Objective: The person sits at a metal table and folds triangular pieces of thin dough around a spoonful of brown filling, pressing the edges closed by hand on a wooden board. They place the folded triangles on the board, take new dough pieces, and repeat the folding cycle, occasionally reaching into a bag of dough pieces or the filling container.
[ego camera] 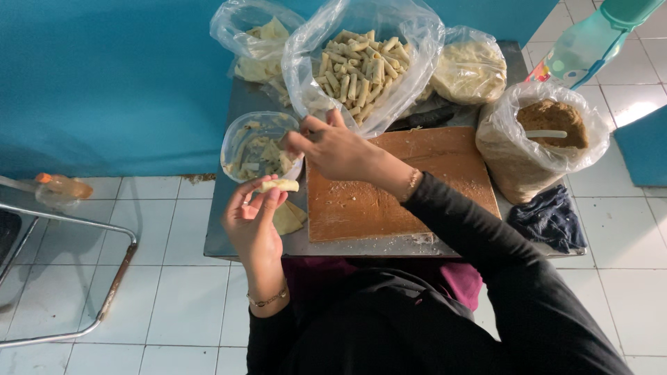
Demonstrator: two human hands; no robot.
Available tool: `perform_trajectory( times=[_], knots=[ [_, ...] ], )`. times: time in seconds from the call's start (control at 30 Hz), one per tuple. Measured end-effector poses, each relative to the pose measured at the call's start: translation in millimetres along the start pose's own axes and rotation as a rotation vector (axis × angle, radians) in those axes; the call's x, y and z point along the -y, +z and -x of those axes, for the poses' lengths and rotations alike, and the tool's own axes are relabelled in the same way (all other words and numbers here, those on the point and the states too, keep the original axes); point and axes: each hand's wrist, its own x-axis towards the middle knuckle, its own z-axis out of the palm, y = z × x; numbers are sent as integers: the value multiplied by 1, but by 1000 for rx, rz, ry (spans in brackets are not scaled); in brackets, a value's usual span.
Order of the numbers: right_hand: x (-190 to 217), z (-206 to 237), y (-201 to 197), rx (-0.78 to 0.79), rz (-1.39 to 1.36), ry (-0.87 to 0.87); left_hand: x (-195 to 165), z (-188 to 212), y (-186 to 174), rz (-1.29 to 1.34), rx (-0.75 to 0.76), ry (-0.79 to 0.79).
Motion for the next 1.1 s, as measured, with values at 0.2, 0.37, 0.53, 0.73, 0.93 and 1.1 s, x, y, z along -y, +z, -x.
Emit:
perform_trajectory(
  times=[0.2,0.37,0.53,0.73,0.93,1.1],
  knots=[
    [33,49,-38,-205,-744,173,11,5,0,83,64,0],
    [73,84,-50,-301,-1014,167,19,16,2,68,81,-35],
    [87,90,-48,-407,-439,152,15,20,8,27,83,-63],
    [90,94,-37,-476,-52,95,6,25,19,109,111,-88],
    [88,103,-29,-435,207,30,4,27,22,101,131,-53],
    [79,109,-30,-331,196,-91,5,28,19,69,110,-51]
  ],
)
